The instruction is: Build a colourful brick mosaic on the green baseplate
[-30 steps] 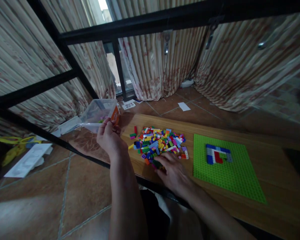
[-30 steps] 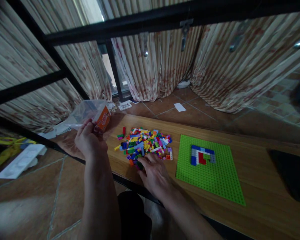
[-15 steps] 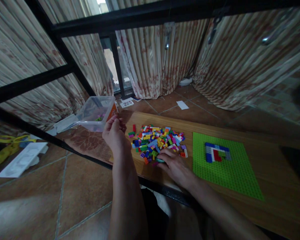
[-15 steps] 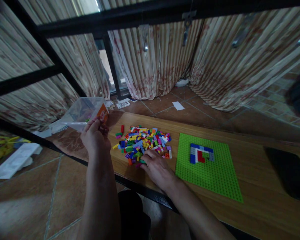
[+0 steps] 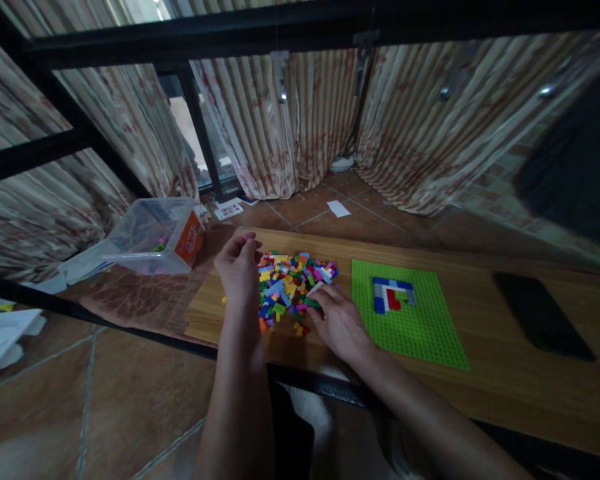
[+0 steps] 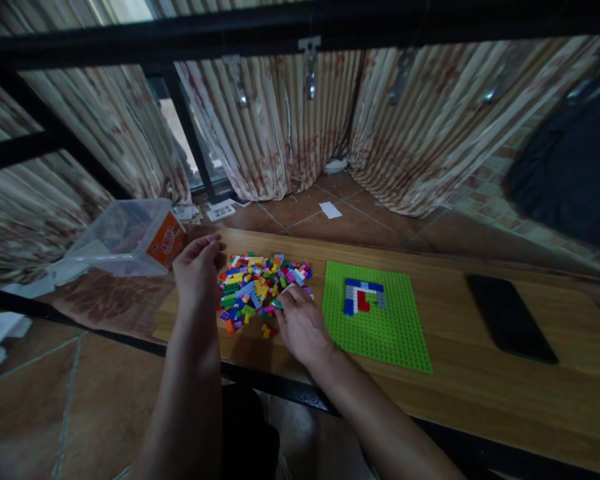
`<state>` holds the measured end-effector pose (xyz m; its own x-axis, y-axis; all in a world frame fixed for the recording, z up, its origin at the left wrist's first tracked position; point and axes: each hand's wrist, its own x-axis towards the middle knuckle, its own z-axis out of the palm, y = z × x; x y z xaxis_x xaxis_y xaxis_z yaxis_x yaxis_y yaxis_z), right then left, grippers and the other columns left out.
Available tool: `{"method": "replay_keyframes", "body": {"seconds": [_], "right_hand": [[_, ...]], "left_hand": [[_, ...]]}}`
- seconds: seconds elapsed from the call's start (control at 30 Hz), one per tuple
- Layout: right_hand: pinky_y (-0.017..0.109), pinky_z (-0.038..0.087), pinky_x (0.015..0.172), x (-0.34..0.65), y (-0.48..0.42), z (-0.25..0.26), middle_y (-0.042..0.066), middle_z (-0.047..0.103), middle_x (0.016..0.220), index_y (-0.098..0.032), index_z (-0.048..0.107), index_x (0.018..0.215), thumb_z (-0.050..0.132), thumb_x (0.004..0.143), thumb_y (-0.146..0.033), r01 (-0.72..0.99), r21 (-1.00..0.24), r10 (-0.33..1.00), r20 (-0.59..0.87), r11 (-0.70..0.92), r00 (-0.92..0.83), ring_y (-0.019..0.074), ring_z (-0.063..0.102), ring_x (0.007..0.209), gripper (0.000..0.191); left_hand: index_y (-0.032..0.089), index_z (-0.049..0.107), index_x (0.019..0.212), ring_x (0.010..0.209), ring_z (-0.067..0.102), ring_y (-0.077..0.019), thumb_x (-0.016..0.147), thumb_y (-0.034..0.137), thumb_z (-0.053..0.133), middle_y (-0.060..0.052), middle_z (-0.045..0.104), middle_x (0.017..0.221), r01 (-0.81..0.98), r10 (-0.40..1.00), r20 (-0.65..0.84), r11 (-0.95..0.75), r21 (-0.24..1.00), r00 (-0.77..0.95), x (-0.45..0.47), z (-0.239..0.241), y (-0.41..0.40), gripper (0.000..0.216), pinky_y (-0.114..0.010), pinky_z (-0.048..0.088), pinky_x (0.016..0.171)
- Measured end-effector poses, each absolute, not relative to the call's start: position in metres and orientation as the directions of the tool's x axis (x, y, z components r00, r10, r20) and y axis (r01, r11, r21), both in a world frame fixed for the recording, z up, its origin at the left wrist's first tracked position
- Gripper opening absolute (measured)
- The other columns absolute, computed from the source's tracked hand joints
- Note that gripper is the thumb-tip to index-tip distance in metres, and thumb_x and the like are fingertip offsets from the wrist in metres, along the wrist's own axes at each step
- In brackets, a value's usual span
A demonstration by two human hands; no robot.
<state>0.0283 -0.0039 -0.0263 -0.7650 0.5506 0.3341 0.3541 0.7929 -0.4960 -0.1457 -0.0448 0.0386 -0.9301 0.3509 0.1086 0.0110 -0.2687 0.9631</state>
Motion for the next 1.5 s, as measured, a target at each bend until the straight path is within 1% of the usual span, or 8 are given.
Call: {"method": "replay_keyframes", "body": {"seconds": [0.17,0.4,0.6,0.8,0.9,1.03,1.17,1.5], "right_hand": [[0.038,0.050,0.087,0.046,0.012,-0.021,0.007,0.063,0.096,-0.019,0.064,0.098,0.054,0.086,-0.016,0.426,-0.467,0.601,0.334,0.775,-0.726,0.0229,0.059,0.093,0.016],[0.035,0.049,0.082,0.063,0.024,-0.018,0.007,0.063,0.089,-0.017,0.064,0.091,0.058,0.084,-0.015,0.484,-0.478,0.653,0.296,0.733,-0.697,0.0217,0.060,0.088,0.010],[0.034,0.048,0.080,0.072,0.026,-0.013,0.006,0.068,0.091,-0.019,0.067,0.093,0.058,0.085,-0.019,0.464,-0.600,0.721,0.302,0.652,-0.623,0.0201,0.063,0.086,0.012],[0.037,0.050,0.080,0.129,0.056,-0.006,0.007,0.071,0.099,-0.021,0.070,0.099,0.054,0.085,-0.031,0.433,-0.779,0.870,0.281,0.453,-0.405,0.0204,0.065,0.087,0.024],[0.036,0.050,0.072,0.165,0.073,-0.011,0.007,0.072,0.090,-0.020,0.071,0.099,0.055,0.082,-0.033,0.467,-0.825,0.933,0.185,0.318,-0.309,0.0201,0.065,0.077,0.027],[0.032,0.047,0.060,0.198,0.087,-0.018,0.004,0.069,0.070,-0.018,0.073,0.098,0.056,0.079,-0.034,0.535,-0.815,0.950,0.060,0.225,-0.308,0.0181,0.061,0.063,0.030],[0.030,0.047,0.057,0.208,0.090,-0.016,0.005,0.070,0.075,-0.015,0.070,0.102,0.060,0.076,-0.034,0.481,-0.863,0.946,-0.014,0.153,-0.325,0.0165,0.061,0.062,0.033],[0.029,0.049,0.060,0.198,0.088,-0.020,0.003,0.068,0.074,-0.017,0.069,0.086,0.063,0.072,-0.031,0.451,-0.890,0.927,-0.113,0.066,-0.359,0.0153,0.060,0.063,0.020]], "left_hand": [[0.014,0.068,0.084,0.056,0.054,-0.0098,0.070,0.024,0.060,0.001,0.062,0.066,0.085,0.531,0.119,-0.088,0.992,-0.839,-0.120,0.026,-0.027,0.019,-0.021,0.043,0.055],[0.017,0.071,0.086,0.079,0.065,-0.0180,0.081,0.018,0.052,-0.005,0.072,0.084,0.557,0.869,0.185,0.119,0.822,-0.458,-0.080,0.017,-0.014,0.020,-0.029,0.050,0.075],[0.020,0.071,0.089,0.082,0.066,-0.0189,0.084,0.020,0.052,-0.004,0.073,0.087,0.637,0.891,0.174,0.153,0.756,-0.420,-0.075,0.016,-0.012,0.020,-0.030,0.051,0.077],[0.020,0.070,0.089,0.077,0.066,-0.0180,0.085,0.021,0.051,-0.003,0.072,0.082,0.647,0.918,0.175,0.108,0.755,-0.357,-0.069,0.011,-0.009,0.020,-0.029,0.051,0.074],[0.019,0.070,0.092,0.073,0.066,-0.0176,0.086,0.021,0.051,-0.004,0.072,0.080,0.665,0.942,0.157,0.087,0.742,-0.298,-0.055,0.009,-0.007,0.020,-0.028,0.051,0.070],[0.018,0.069,0.097,0.074,0.066,-0.0175,0.085,0.018,0.051,-0.005,0.072,0.084,0.688,0.968,0.130,0.057,0.724,-0.217,-0.034,0.006,-0.005,0.022,-0.028,0.051,0.070],[0.019,0.068,0.100,0.078,0.066,-0.0173,0.085,0.016,0.051,-0.006,0.072,0.091,0.733,0.976,0.135,0.034,0.679,-0.170,-0.021,0.001,0.000,0.022,-0.028,0.051,0.075],[0.019,0.063,0.112,0.086,0.066,-0.0181,0.085,0.018,0.053,-0.007,0.069,0.106,0.791,0.988,0.100,0.030,0.612,-0.116,-0.007,-0.009,0.007,0.029,-0.029,0.052,0.082]]}}
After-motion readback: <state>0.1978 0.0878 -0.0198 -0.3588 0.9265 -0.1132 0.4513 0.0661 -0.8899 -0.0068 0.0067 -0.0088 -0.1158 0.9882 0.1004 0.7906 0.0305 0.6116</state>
